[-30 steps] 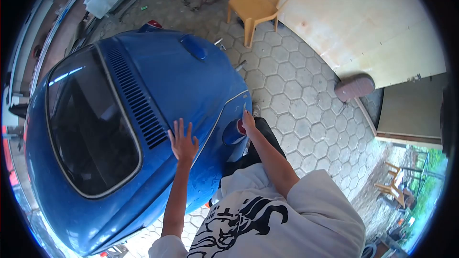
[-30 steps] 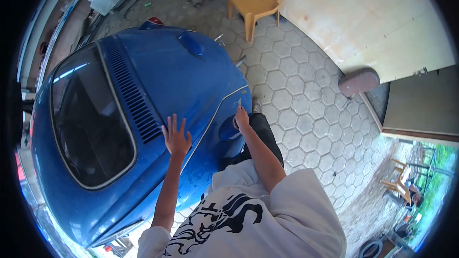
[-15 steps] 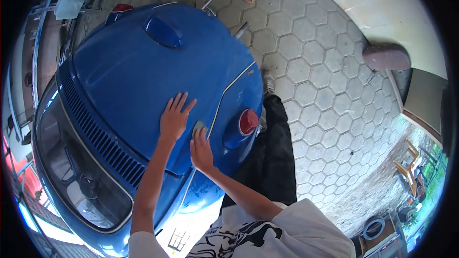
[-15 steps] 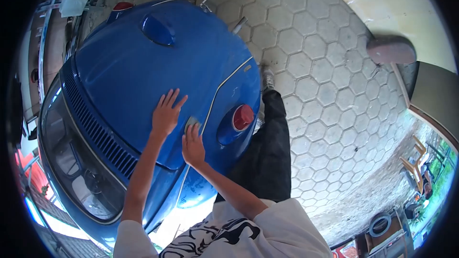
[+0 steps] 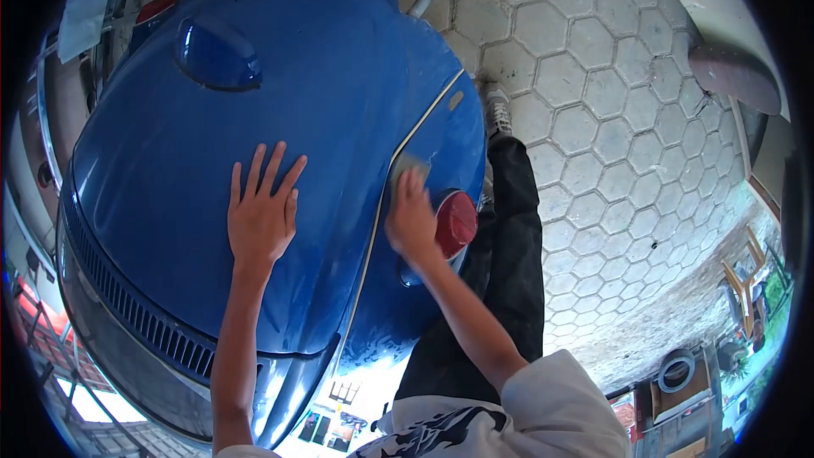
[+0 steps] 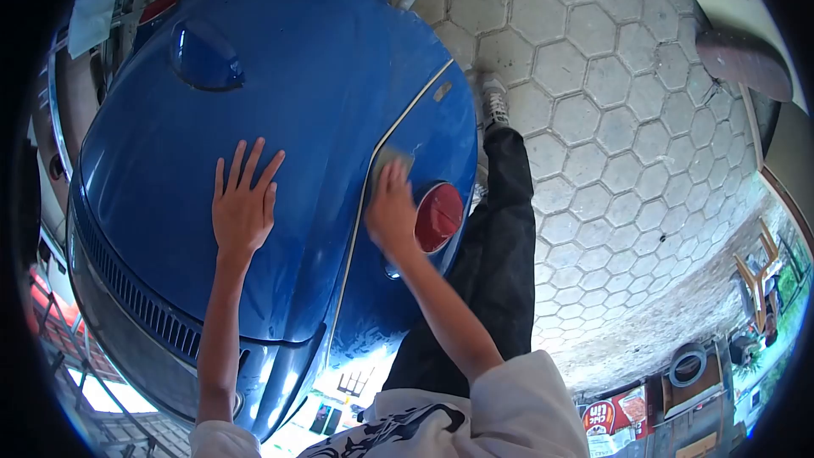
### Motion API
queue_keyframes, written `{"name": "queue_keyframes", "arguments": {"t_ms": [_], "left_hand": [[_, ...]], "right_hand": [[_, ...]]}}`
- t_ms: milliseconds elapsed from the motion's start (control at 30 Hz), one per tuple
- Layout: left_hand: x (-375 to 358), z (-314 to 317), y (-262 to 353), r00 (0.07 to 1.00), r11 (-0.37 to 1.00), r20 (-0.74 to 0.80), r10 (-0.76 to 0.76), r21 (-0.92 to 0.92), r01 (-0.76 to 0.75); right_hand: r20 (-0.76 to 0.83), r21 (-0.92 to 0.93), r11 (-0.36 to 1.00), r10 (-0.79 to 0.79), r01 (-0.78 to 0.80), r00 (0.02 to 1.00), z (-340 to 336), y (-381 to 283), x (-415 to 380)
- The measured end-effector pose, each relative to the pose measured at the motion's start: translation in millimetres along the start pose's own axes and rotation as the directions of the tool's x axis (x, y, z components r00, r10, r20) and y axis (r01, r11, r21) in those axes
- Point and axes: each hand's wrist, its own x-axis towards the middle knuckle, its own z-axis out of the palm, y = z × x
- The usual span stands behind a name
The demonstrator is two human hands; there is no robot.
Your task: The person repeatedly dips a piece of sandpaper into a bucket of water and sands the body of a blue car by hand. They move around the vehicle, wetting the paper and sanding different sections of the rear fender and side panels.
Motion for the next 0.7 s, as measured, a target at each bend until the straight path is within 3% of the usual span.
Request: {"name": "queue_keyframes", "arguments": {"t_ms": [67, 167, 200, 300, 400, 500, 633, 700], "left_hand": [[-1, 0, 2, 1.000, 1.000, -0.001, -0.005, 0.021, 0.005], [0, 0, 3, 1.000, 1.000, 0.006, -0.010, 0.013, 0.010], [3, 1, 5, 1.000, 1.000, 0.002, -0.022, 0.021, 0.022], [14, 5, 9, 0.999, 0.999, -0.010, -0.034, 0.039, 0.035], [27, 6, 16, 0.999, 0.998, -0.010, -0.040, 0.037, 0.040], [34, 7, 17, 0.999, 0.998, 0.018, -0.050, 0.047, 0.049], [35, 5, 19, 0.996, 0.997, 0.070, -0.056, 0.055, 0.052], [34, 6, 18, 0.994, 0.997, 0.089, -0.059, 0.062, 0.054]], "right_hand": [[-0.142, -0.010, 0.988, 0.151, -0.155, 0.978, 13, 35, 60], [-0.002, 0.129, 0.968, 0.216, -0.214, 0.976, 10, 48, 74], [0.012, 0.069, 0.994, 0.084, -0.084, 0.996, 6, 31, 42], [0.164, 0.157, 0.987, 0.003, -0.029, 0.986, -6, 10, -5], [-0.072, 0.228, 0.973, 0.061, -0.043, 0.996, 9, 31, 80], [-0.121, 0.174, 0.976, 0.155, -0.133, 0.981, 14, 26, 146], [0.016, 0.139, 0.990, -0.022, 0.019, 1.000, 2, 32, 89], [-0.071, 0.093, 0.995, -0.014, 0.021, 0.997, 6, 47, 118]]}}
